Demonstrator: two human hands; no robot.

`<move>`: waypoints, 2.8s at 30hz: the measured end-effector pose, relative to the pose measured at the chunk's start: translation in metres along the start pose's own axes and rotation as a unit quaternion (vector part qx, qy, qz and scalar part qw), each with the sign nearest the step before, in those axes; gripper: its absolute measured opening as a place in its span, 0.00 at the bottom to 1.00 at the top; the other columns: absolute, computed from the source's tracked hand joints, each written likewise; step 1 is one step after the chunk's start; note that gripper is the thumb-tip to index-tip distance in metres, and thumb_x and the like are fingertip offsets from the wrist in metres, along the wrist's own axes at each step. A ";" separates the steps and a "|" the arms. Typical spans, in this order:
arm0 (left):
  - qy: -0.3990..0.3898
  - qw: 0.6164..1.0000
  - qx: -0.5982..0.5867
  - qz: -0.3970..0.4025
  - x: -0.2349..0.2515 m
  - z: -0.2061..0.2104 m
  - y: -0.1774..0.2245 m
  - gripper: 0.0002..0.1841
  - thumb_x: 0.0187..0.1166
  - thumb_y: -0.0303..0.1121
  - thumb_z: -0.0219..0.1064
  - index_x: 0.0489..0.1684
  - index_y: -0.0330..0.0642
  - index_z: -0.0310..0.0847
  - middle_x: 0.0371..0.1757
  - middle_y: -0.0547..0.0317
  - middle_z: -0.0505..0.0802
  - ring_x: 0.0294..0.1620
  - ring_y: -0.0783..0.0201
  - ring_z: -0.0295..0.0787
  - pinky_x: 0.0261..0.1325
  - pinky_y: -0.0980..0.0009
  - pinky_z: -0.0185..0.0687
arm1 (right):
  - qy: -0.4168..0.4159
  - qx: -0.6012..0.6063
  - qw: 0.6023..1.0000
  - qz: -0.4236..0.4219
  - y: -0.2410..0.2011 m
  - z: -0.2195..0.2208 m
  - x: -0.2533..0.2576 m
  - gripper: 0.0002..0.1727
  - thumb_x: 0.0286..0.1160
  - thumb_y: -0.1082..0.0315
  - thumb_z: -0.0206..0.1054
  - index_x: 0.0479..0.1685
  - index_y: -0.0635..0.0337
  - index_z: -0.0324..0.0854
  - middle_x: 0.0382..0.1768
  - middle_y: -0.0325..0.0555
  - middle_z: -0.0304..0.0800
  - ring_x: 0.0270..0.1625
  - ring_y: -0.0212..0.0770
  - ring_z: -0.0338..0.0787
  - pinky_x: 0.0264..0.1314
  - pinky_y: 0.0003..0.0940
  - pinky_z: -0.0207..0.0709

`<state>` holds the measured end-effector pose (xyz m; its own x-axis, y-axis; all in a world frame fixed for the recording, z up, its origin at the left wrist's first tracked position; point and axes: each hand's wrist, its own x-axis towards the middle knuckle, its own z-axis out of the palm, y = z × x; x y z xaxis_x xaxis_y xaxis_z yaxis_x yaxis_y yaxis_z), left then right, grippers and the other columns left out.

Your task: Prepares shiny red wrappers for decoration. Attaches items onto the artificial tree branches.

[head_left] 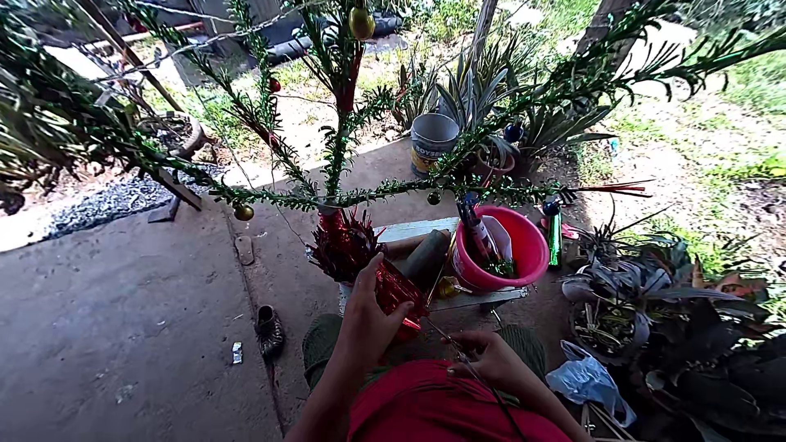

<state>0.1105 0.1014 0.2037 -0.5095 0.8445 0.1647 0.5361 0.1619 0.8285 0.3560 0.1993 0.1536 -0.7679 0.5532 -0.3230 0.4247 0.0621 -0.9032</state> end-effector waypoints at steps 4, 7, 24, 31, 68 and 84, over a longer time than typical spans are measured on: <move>-0.016 1.000 0.005 0.006 -0.001 0.002 0.004 0.51 0.63 0.41 0.84 0.90 0.43 0.58 0.79 0.44 0.79 0.71 0.58 0.83 0.74 0.60 0.79 | 0.009 -0.001 1.000 -0.007 -0.005 -0.001 0.000 0.33 0.51 0.48 0.87 0.60 0.54 0.90 0.34 0.29 0.89 0.32 0.17 0.81 0.38 0.15 0.77; -0.028 1.000 0.005 0.006 -0.001 0.002 0.006 0.51 0.64 0.40 0.84 0.91 0.43 0.57 0.80 0.44 0.79 0.73 0.58 0.82 0.75 0.60 0.78 | 0.011 0.003 1.000 -0.013 -0.007 -0.002 -0.001 0.32 0.51 0.49 0.88 0.58 0.55 0.91 0.34 0.29 0.89 0.31 0.17 0.81 0.37 0.15 0.76; -0.056 0.998 0.006 0.017 -0.005 0.000 0.008 0.47 0.69 0.40 0.80 0.90 0.40 0.58 0.83 0.45 0.76 0.77 0.60 0.80 0.77 0.63 0.76 | 0.001 -0.018 0.999 -0.048 -0.003 -0.004 -0.002 0.27 0.52 0.48 0.88 0.52 0.51 0.93 0.28 0.25 0.87 0.26 0.14 0.75 0.31 0.13 0.70; -0.072 0.997 0.011 0.017 -0.007 -0.003 0.010 0.45 0.71 0.40 0.78 0.90 0.39 0.58 0.82 0.45 0.78 0.75 0.61 0.81 0.76 0.65 0.77 | -0.007 -0.015 0.999 -0.042 -0.007 -0.004 -0.002 0.27 0.52 0.48 0.88 0.51 0.52 0.93 0.25 0.24 0.85 0.25 0.14 0.74 0.30 0.13 0.69; -0.150 0.986 -0.019 0.073 -0.008 -0.006 0.018 0.44 0.70 0.35 0.78 0.89 0.38 0.59 0.83 0.47 0.76 0.78 0.63 0.78 0.78 0.68 0.75 | -0.057 0.113 0.990 -0.063 -0.007 0.002 -0.001 0.27 0.52 0.47 0.87 0.50 0.53 0.93 0.21 0.20 0.85 0.21 0.13 0.75 0.26 0.13 0.70; -0.194 0.970 -0.088 0.120 -0.011 0.005 0.020 0.45 0.69 0.34 0.80 0.88 0.32 0.59 0.79 0.46 0.80 0.78 0.65 0.77 0.80 0.71 0.72 | -0.033 0.198 0.974 -0.101 -0.020 0.012 -0.001 0.22 0.52 0.47 0.87 0.41 0.49 0.91 0.28 0.19 0.89 0.29 0.13 0.83 0.35 0.13 0.77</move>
<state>0.1300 0.0977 0.2156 -0.0741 0.9811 0.1787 0.4666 -0.1243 0.8757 0.3425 0.1874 0.1688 -0.8510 0.5081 -0.1330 0.0529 -0.1689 -0.9842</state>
